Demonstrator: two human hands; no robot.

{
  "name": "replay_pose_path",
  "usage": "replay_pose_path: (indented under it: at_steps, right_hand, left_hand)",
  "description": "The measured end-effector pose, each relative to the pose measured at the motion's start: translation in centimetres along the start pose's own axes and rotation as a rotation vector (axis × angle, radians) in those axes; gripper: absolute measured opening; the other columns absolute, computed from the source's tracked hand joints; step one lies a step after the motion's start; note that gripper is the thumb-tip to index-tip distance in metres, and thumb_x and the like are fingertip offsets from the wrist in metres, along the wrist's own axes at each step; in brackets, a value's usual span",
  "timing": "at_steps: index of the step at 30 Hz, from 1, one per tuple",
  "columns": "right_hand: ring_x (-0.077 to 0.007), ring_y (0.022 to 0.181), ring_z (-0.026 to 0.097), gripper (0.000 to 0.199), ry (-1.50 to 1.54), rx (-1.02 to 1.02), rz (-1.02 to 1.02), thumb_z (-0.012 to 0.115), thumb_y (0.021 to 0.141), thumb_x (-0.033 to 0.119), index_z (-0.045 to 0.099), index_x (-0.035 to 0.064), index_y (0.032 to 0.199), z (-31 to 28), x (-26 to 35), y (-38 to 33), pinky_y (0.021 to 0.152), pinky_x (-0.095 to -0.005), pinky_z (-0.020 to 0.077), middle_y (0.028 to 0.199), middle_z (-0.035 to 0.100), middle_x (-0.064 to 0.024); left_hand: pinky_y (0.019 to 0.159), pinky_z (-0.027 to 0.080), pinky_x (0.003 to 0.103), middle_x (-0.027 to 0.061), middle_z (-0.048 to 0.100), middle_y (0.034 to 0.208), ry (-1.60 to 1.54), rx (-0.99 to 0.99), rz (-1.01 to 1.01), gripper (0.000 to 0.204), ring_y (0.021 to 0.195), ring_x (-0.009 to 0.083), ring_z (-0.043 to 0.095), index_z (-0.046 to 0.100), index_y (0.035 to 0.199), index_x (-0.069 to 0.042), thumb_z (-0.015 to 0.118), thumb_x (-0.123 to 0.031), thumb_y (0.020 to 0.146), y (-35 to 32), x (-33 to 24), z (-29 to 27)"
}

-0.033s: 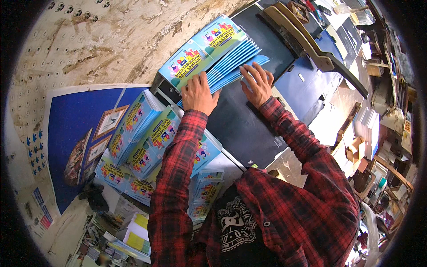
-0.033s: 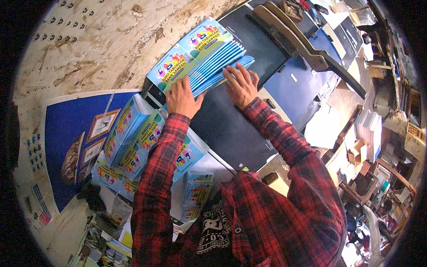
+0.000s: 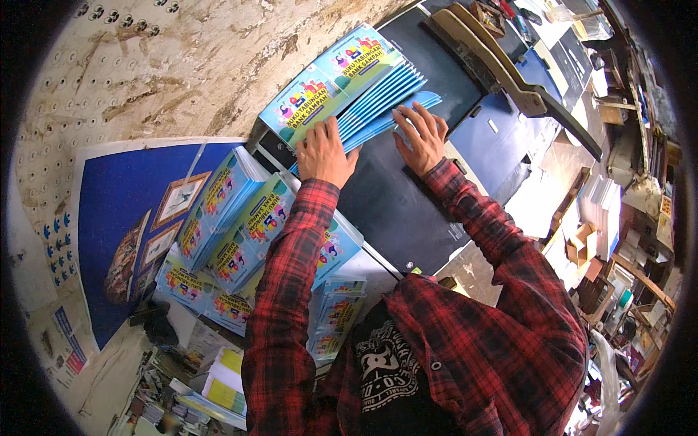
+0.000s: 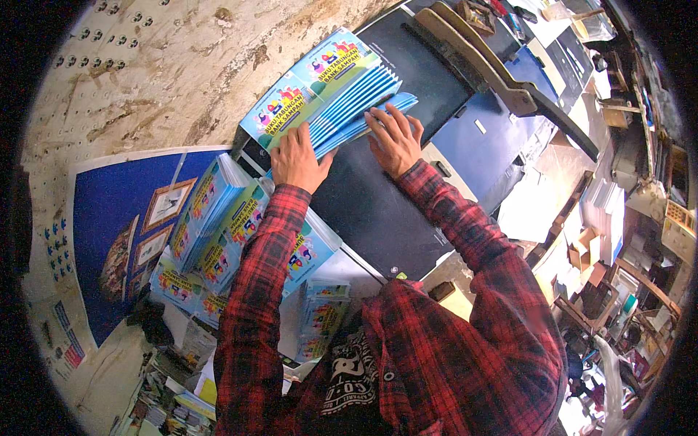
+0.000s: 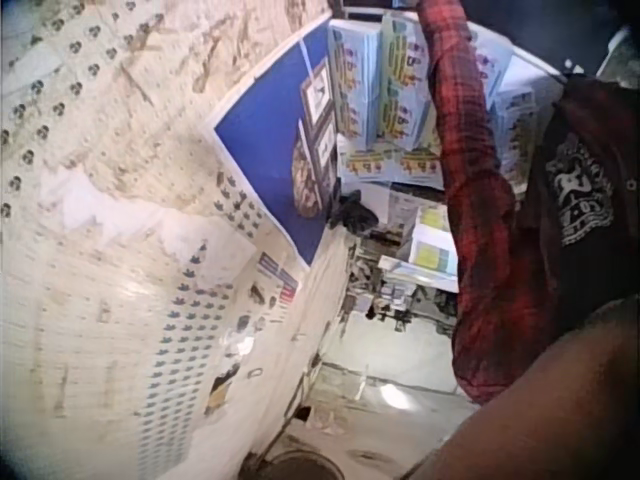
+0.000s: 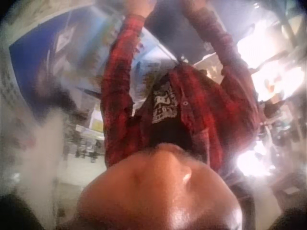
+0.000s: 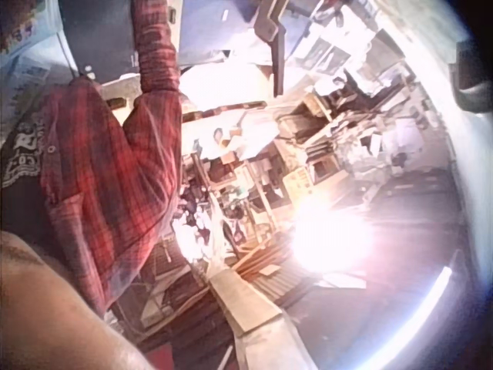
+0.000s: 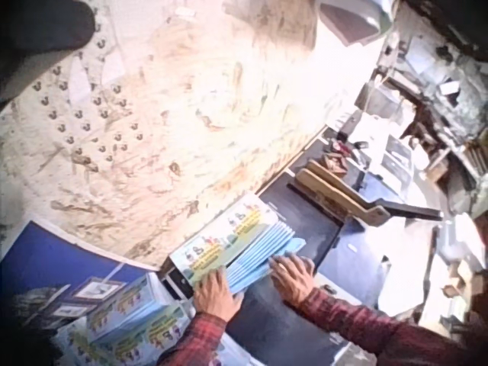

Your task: The person stands at a workbench and repeatedly picks up stacks of light blue printed paper sheets. They align the edges of the sheets by hand and place them into neat piles on the table. The person continues this repetitive stacking process throughout the clip, organizing the loose sheets into uniform stacks.

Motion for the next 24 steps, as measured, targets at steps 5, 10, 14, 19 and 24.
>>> replay_pose_path:
  at_steps: [5, 10, 14, 19, 24]
  right_hand:
    - [-0.0209, 0.125, 0.044, 0.045, 0.047, -0.002, 0.021, 0.072, 0.068, 0.016, 0.059, 0.0178, 0.111, -0.1, -0.2, 0.2, 0.095, -0.0430, 0.0284, 0.127, 0.053, 0.0013]
    - [-0.0213, 0.127, 0.043, 0.030, -0.021, 0.050, -0.003, 0.072, 0.066, 0.022, 0.057, 0.0167, 0.092, -0.5, 0.3, 1.8, 0.098, -0.0485, 0.0226, 0.132, 0.052, 0.0032]
    - [-0.0194, 0.128, 0.043, 0.029, 0.000, 0.034, -0.055, 0.072, 0.067, 0.022, 0.055, 0.0166, 0.090, 0.2, -0.2, 1.4, 0.098, -0.0506, 0.0211, 0.135, 0.049, 0.0042]
    - [-0.0185, 0.123, 0.045, 0.038, 0.097, 0.129, 0.059, 0.072, 0.062, 0.021, 0.057, 0.0178, 0.097, 0.6, -0.6, 1.6, 0.098, -0.0495, 0.0220, 0.122, 0.054, 0.0023]
    - [-0.0224, 0.128, 0.040, 0.039, 0.040, 0.114, -0.021, 0.073, 0.058, 0.023, 0.058, 0.0190, 0.094, 0.0, 0.5, 2.2, 0.098, -0.0535, 0.0222, 0.131, 0.050, -0.0004]
  left_hand:
    - [0.078, 0.045, 0.046, 0.0117, 0.054, 0.103, 0.011, 0.026, 0.007, 0.062, 0.096, 0.0296, 0.057, 0.043, 0.116, -0.006, 0.072, -0.042, 0.074, 0.1, 0.0, 0.0]
    - [0.079, 0.045, 0.046, 0.0120, 0.054, 0.104, 0.034, 0.018, 0.012, 0.064, 0.096, 0.0297, 0.057, 0.043, 0.117, -0.006, 0.074, -0.039, 0.072, -0.2, -0.1, -0.1]
    - [0.080, 0.045, 0.046, 0.0119, 0.054, 0.104, 0.031, 0.027, 0.001, 0.065, 0.096, 0.0296, 0.057, 0.043, 0.118, -0.006, 0.074, -0.039, 0.072, -0.1, -0.1, -0.2]
    - [0.080, 0.045, 0.045, 0.0114, 0.053, 0.103, 0.037, 0.025, 0.006, 0.067, 0.097, 0.0289, 0.057, 0.042, 0.119, -0.006, 0.075, -0.039, 0.071, -0.2, -0.1, 0.1]
    - [0.081, 0.045, 0.045, 0.0113, 0.053, 0.103, 0.054, 0.034, 0.015, 0.070, 0.099, 0.0283, 0.056, 0.041, 0.121, -0.006, 0.076, -0.039, 0.070, -0.4, -0.3, -0.3]
Point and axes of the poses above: each hand's wrist, its own y-axis towards the middle knuckle, its own z-axis out of the palm, x = y × z, the point moved 7 cm from there along y, towards the middle knuckle
